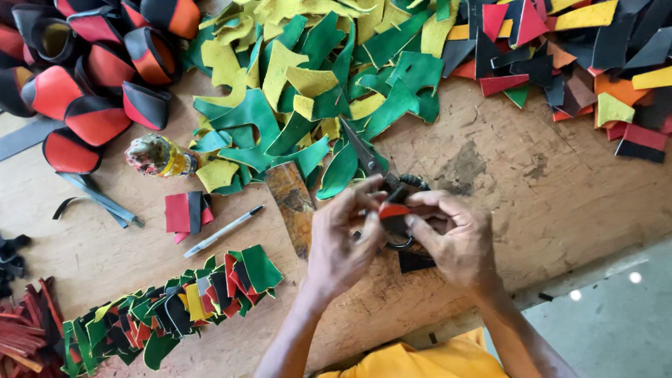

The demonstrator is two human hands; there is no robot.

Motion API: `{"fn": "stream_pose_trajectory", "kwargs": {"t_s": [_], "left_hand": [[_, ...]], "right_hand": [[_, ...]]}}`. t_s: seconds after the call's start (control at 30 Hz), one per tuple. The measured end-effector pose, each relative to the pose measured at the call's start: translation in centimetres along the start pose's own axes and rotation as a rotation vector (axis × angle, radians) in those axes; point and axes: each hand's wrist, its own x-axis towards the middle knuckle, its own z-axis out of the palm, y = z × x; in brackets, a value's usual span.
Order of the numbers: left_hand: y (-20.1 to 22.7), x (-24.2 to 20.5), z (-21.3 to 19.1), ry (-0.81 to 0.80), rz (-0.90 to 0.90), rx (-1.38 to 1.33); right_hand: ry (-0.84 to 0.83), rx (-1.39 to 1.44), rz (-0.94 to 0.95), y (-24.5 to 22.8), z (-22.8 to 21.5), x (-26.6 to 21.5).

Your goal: The person assembles small, colorful foam pieces into shoe components on a wooden workbench. They pick up pieces, align them, and use scissors to trim edges, stacking the finished units in a row.

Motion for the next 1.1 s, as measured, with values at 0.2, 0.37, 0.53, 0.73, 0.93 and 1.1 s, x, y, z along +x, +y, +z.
{"fn": "stream_pose_trajectory", "kwargs": {"t_s": [0.2,0.37,0.53,0.73,0.93,1.1], "left_hand": [[-3.2,-2.2,-1.5,-0.09,-0.385,-0.781],[-3.7,-3.0,-1.8,-0.099,-0.398,-0.831],[-4.2,-3.0,-2.3,0.015,-0.27,-0.792],[-5.7,-3.3,-1.5,-0.06,-0.389,-0.527],[-5.2,-4.4,-2.4,0.081,-0.244,-0.595],[-4.8,-4.2,-2.4,0.132,-0.258,-0.617]], "right_hand": [[-0.069,0.037,0.038,0.2,1.3,-0.7],[-0.109,-0.103,0.024,-0.8,1.0,-1.5],[0.057,-0.016,-0.041,-1.8,0.6,-1.1],[-0.037,-0.598,-0.305,-3.6,1.7,-1.1],[-0.019,-0.847,-0.419,-4.8,2.0,0.6],[-0.03,-0.744,-0.165,-5.3,1.1,2.3]]}}
